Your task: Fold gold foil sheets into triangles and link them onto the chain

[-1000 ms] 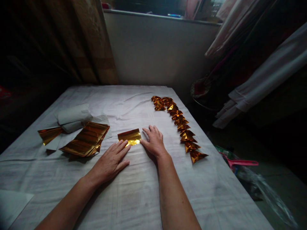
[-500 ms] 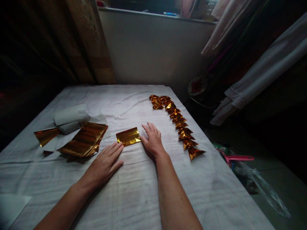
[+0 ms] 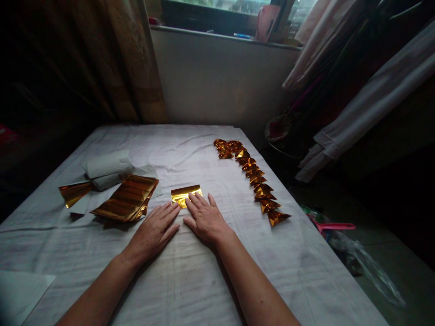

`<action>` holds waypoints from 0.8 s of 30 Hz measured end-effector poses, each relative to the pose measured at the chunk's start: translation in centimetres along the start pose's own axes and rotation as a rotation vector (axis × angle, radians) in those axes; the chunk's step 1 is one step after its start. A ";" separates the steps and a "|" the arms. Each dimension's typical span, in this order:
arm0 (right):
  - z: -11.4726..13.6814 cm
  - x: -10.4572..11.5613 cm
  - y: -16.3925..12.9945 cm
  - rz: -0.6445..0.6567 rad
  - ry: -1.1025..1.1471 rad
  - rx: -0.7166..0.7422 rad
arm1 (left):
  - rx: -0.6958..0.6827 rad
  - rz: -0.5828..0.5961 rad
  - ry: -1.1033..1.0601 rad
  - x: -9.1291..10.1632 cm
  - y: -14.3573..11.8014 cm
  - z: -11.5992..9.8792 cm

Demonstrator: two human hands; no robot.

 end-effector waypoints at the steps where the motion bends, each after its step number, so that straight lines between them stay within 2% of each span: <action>1: -0.2 0.0 -0.4 0.009 -0.013 -0.020 | 0.000 -0.002 0.000 0.0 0.0 0.0; 6: -1.0 0.1 -1.5 -0.002 -0.051 -0.129 | -0.002 -0.022 0.003 0.3 0.0 -0.3; 10: -0.8 0.0 -1.7 -0.048 -0.046 -0.133 | 0.000 -0.066 -0.008 0.6 -0.3 0.0; 15: -0.6 0.0 -1.9 -0.183 -0.020 -0.117 | 0.011 -0.182 0.001 1.5 -0.6 0.5; 20: -0.4 -0.1 -2.1 -0.338 0.023 -0.100 | 0.030 -0.333 -0.049 2.7 -0.3 -0.4; 24: -0.1 0.0 -2.0 -0.406 0.062 -0.022 | -0.009 -0.273 -0.070 2.6 0.1 -1.3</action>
Point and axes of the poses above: each hand's wrist, its own y-axis towards the middle knuckle, its own x-axis out of the back of the hand, z = x × y, the point moved 1 cm from there along y, towards the middle knuckle, and after that the axes turned 3 degrees about z, right-handed, at the moved point
